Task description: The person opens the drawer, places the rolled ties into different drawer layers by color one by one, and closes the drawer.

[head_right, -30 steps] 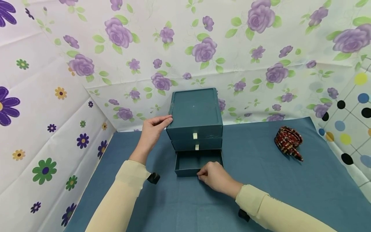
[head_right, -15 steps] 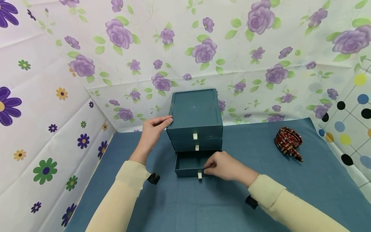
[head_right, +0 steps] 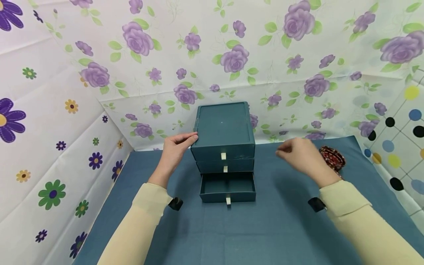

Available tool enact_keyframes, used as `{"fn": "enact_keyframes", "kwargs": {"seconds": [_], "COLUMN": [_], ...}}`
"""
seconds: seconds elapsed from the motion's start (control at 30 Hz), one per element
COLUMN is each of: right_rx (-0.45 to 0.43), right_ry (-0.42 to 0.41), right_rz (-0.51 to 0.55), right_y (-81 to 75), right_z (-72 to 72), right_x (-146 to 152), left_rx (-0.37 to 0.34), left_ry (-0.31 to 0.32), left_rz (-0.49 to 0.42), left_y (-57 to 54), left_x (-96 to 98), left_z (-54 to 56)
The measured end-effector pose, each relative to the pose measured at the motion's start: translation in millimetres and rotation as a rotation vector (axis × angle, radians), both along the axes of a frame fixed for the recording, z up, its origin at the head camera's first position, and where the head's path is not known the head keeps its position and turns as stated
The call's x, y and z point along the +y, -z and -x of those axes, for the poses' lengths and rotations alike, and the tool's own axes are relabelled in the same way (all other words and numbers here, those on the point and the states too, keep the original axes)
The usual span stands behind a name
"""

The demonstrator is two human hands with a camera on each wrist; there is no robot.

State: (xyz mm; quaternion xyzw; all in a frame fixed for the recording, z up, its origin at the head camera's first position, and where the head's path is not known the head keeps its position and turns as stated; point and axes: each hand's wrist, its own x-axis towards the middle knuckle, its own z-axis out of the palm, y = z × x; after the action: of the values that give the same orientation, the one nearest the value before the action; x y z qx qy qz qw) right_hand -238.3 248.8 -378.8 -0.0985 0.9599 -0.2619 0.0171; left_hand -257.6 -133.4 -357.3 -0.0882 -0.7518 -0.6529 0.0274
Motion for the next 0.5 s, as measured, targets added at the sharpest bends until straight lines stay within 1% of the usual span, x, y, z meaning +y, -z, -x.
{"fn": "enact_keyframes", "kwargs": {"seconds": [0.1,0.23,0.33,0.5], "right_rx": [0.045,0.076,0.075,0.026], "right_ry": [0.095,0.182,0.23,0.289], "right_rz": [-0.008,-0.008,-0.016,-0.04], "right_y": [1.9,10.8,20.3,41.4], "right_z": [7.4,16.1,21.6,28.4], "right_x": [19.1,43.0,59.9,89.2], "left_rx": [-0.003,-0.002,-0.002,-0.004], "left_ry": [0.001,0.0,0.004,0.007], "left_rz": [0.0,0.0,-0.006,-0.007], "left_y": [-0.1,0.0,0.4,1.0], "left_x": [-0.2,-0.5,-0.5,-1.0], "left_z": [0.2,0.6,1.1,2.2]}}
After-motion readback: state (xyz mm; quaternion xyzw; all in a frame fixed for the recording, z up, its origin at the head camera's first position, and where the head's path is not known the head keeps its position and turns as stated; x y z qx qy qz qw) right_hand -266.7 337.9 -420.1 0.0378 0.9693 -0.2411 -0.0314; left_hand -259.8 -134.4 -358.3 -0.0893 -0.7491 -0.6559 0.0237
